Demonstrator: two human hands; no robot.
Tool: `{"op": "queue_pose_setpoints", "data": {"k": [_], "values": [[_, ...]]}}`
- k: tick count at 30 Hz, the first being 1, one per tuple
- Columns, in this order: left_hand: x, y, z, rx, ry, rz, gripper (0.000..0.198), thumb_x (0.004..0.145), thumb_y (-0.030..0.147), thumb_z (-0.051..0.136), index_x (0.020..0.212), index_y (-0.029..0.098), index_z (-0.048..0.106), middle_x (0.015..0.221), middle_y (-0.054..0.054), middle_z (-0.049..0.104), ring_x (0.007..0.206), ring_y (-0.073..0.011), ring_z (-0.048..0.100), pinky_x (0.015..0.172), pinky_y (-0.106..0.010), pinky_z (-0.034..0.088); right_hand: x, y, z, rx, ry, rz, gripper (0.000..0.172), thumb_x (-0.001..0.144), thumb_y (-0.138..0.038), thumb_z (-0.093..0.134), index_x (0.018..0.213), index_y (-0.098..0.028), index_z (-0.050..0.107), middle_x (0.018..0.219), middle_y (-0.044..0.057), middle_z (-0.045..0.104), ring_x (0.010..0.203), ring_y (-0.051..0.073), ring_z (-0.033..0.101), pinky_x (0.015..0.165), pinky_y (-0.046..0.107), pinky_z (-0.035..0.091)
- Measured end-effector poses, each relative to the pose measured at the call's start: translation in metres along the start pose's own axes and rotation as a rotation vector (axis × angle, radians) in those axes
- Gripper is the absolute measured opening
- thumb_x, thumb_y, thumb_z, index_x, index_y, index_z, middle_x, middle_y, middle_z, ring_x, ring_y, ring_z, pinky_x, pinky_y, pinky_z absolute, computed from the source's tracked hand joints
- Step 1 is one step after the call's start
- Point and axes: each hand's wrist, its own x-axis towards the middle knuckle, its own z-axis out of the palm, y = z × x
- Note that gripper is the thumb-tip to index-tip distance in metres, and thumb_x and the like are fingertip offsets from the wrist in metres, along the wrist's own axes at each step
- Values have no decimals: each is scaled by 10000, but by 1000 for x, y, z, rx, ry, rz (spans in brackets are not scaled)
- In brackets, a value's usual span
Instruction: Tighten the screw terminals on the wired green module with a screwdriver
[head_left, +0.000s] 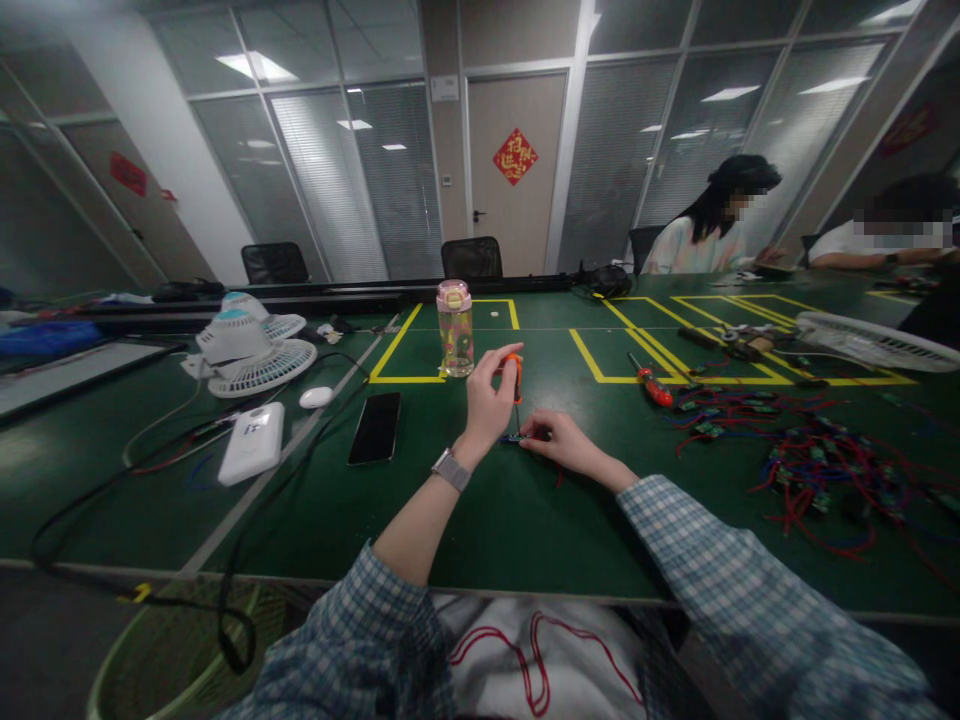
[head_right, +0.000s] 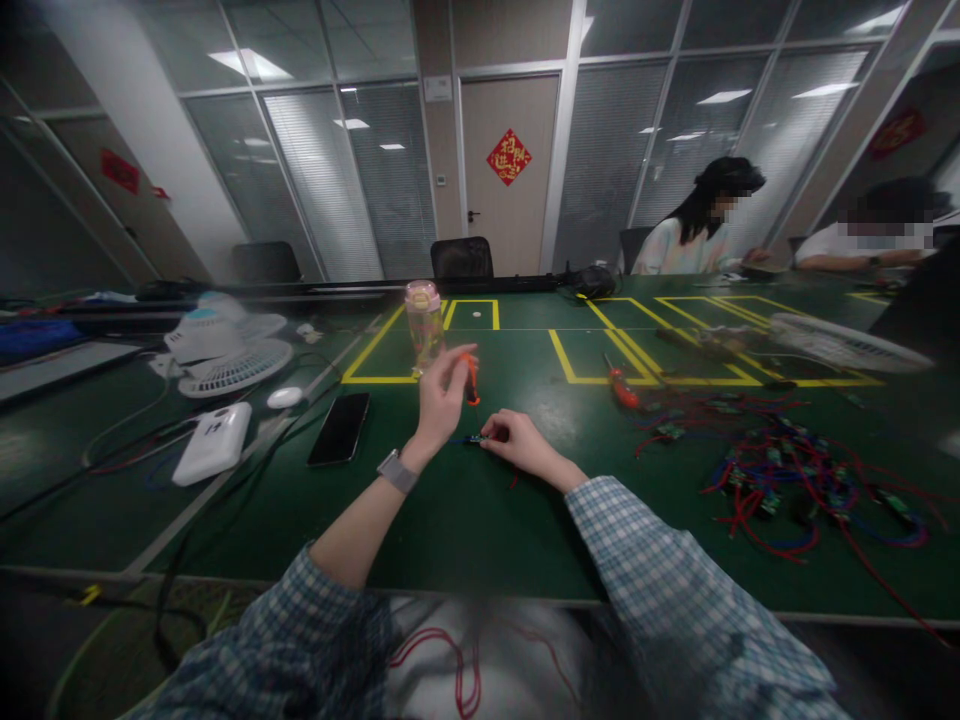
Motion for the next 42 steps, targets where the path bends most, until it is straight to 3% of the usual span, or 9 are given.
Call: {"op": "queue_pose_setpoints", "data": {"k": [5, 13, 20, 30, 37, 42], "values": [[1, 7, -1, 50, -7, 54, 178, 899, 254, 607, 1066, 233, 664, 967, -41, 627, 880, -150, 607, 755, -278, 521, 0, -1, 0, 2, -3, 11, 54, 756, -180, 688, 804, -161, 673, 795, 27, 642, 685, 142, 584, 648, 266, 464], [-1, 4, 0, -76, -76, -8, 257, 969, 245, 467, 1180, 208, 610, 991, -61, 676, 831, -141, 666, 765, -284, 540, 0, 0, 0, 4, -7, 11, 64, 755, -181, 691, 812, -158, 674, 792, 28, 641, 680, 141, 581, 652, 267, 465], [-1, 2, -1, -103, -69, -24, 296, 983, 257, 439, 1217, 204, 612, 1061, -73, 704, 925, -167, 676, 818, -310, 539, 0, 2, 1, 10, -3, 8, 59, 759, -176, 687, 810, -149, 674, 789, 32, 634, 681, 140, 573, 648, 261, 456], [2, 9, -2, 46, 45, 87, 118, 853, 215, 664, 967, 215, 696, 857, -19, 607, 781, -136, 570, 714, -262, 483, 0, 3, 1, 7, -1, 2, 70, 759, -193, 687, 819, -158, 679, 791, 28, 638, 682, 142, 575, 649, 264, 457], [2, 8, -4, -9, 20, 77, 252, 964, 184, 461, 1089, 214, 678, 959, -41, 631, 895, -143, 592, 796, -287, 475, 0, 4, 1, 8, -2, -2, 65, 759, -191, 687, 815, -158, 679, 780, 27, 644, 679, 140, 579, 646, 261, 456], [1, 7, -3, -4, 38, 73, 236, 955, 186, 486, 1101, 206, 669, 923, -35, 642, 853, -136, 592, 775, -281, 478, 0, 3, 1, 8, 3, 6, 69, 754, -186, 695, 816, -157, 683, 777, 30, 651, 681, 145, 583, 653, 267, 460]]}}
